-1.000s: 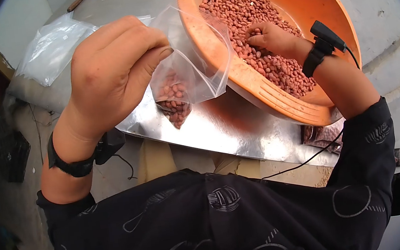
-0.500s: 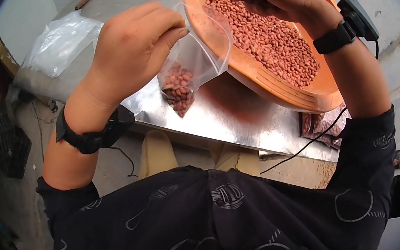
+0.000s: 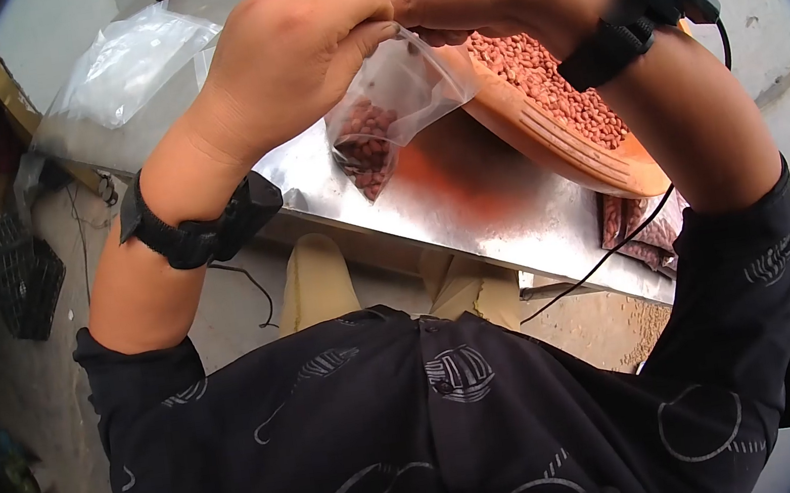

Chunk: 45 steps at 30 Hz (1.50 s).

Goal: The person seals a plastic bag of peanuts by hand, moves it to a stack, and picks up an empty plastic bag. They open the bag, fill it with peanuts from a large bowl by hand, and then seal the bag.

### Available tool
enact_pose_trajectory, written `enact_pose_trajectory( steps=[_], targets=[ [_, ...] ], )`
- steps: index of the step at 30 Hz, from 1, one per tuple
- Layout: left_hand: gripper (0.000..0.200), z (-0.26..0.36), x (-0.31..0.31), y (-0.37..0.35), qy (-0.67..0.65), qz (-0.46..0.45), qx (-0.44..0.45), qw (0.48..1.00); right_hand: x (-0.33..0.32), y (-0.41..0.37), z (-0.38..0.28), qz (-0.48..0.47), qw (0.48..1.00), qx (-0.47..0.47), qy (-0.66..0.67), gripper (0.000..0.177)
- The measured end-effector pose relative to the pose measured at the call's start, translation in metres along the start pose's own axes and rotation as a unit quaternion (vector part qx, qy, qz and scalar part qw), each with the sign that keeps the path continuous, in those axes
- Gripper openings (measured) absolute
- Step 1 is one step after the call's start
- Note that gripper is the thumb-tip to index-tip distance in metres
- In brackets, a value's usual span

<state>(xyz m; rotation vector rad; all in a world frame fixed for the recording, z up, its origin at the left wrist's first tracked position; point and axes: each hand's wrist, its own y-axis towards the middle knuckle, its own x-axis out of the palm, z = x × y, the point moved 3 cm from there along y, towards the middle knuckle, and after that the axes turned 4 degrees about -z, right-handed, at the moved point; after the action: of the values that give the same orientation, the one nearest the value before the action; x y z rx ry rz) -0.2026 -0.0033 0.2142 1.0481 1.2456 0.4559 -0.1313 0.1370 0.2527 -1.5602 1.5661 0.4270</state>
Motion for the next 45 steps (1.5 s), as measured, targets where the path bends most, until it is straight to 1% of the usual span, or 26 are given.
enact_pose_trajectory(
  steps=[1,4,6,8,10,12,14,16,19,22,23,25,26,28,29,31,33,34,35,36,38,39,40,42,44,45],
  targets=[
    [0.007,0.0,0.0,0.0,0.001,0.002,0.0,1.0,0.0,-0.001,-0.004,-0.01,1.0,0.006,0.018,0.013],
    [0.007,0.0,0.001,-0.003,-0.001,-0.001,-0.005,1.0,0.01,-0.013,-0.029,0.076,0.978,0.162,-0.104,0.017],
    [0.007,0.003,-0.002,0.001,0.002,-0.016,-0.01,1.0,0.02,-0.02,-0.022,0.17,0.969,0.015,-0.181,0.019],
    [0.008,0.005,-0.003,0.002,0.001,-0.028,-0.015,0.999,0.019,-0.018,-0.013,0.18,0.973,-0.021,-0.14,0.021],
    [0.008,0.003,-0.003,0.003,-0.002,-0.037,-0.019,0.999,0.004,-0.001,0.0,0.108,0.992,0.056,0.015,0.023],
    [0.008,0.003,-0.003,0.006,-0.021,0.009,0.023,0.999,-0.014,-0.014,-0.007,-0.03,0.984,0.061,0.166,0.024],
    [0.008,0.004,-0.004,0.006,-0.028,0.029,0.037,0.999,-0.012,-0.015,-0.007,-0.034,0.975,0.04,0.214,0.024],
    [0.009,0.003,-0.004,0.006,-0.025,0.023,0.022,0.999,0.008,-0.003,0.003,0.096,0.982,-0.006,0.161,0.023],
    [0.009,0.001,-0.008,0.005,-0.023,0.012,0.016,1.0,0.013,-0.014,-0.008,0.091,0.989,-0.001,0.116,0.024],
    [0.009,-0.007,-0.015,0.005,0.018,0.006,0.018,1.0,0.005,-0.01,0.009,0.015,0.983,-0.077,0.167,0.028],
    [0.009,-0.01,-0.019,0.003,0.038,-0.02,0.0,0.999,0.004,-0.014,0.014,-0.015,0.971,-0.083,0.221,0.028],
    [0.009,-0.013,-0.024,0.004,0.056,-0.023,0.011,0.998,0.006,-0.022,0.014,-0.075,0.937,-0.095,0.329,0.029],
    [0.008,-0.016,-0.027,0.004,0.066,-0.025,0.016,0.997,0.005,-0.027,0.013,-0.083,0.965,-0.111,0.223,0.028],
    [0.008,-0.02,-0.032,0.006,0.084,-0.038,0.023,0.996,0.003,-0.038,0.005,-0.096,0.986,-0.137,0.008,0.027],
    [0.007,-0.023,-0.034,0.007,0.092,-0.043,0.027,0.995,0.001,-0.043,0.001,-0.044,0.993,-0.071,-0.079,0.018],
    [0.007,-0.027,-0.036,0.012,0.109,-0.048,0.045,0.992,-0.005,-0.046,-0.004,0.008,0.986,-0.103,-0.133,0.014],
    [0.007,-0.021,-0.051,0.022,0.114,-0.055,-0.02,0.992,-0.013,-0.054,-0.023,0.042,0.975,-0.138,-0.167,0.011],
    [0.008,-0.018,-0.055,0.026,0.116,-0.058,-0.053,0.99,-0.015,-0.053,-0.026,0.119,0.958,-0.158,-0.209,0.012],
    [0.008,-0.037,-0.056,0.021,0.12,-0.002,0.003,0.993,-0.017,-0.056,-0.028,0.164,0.951,-0.166,-0.202,0.012],
    [0.008,-0.03,-0.055,0.019,0.123,0.007,-0.005,0.992,-0.019,-0.059,-0.031,0.209,0.943,-0.173,-0.194,0.012],
    [0.009,-0.011,-0.055,0.016,0.131,0.025,-0.018,0.991,-0.014,-0.052,-0.015,0.173,0.945,-0.2,-0.192,0.011],
    [0.009,-0.022,-0.042,0.009,0.121,-0.056,0.005,0.991,-0.008,-0.052,-0.009,0.13,0.942,-0.187,-0.245,0.01],
    [0.01,-0.022,-0.032,0.003,0.115,-0.09,0.002,0.989,-0.003,-0.048,-0.002,0.099,0.928,-0.151,-0.326,0.008],
    [0.009,-0.028,-0.037,0.007,0.13,-0.059,0.002,0.99,-0.003,-0.048,-0.008,0.151,0.924,-0.184,-0.298,0.008],
    [0.008,-0.03,-0.046,0.015,0.146,0.014,-0.01,0.989,-0.009,-0.061,-0.025,0.27,0.878,-0.28,-0.278,0.009],
    [0.009,-0.034,-0.048,0.018,0.137,0.037,0.009,0.99,-0.018,-0.054,-0.019,0.271,0.904,-0.247,-0.218,0.01]
  ],
)
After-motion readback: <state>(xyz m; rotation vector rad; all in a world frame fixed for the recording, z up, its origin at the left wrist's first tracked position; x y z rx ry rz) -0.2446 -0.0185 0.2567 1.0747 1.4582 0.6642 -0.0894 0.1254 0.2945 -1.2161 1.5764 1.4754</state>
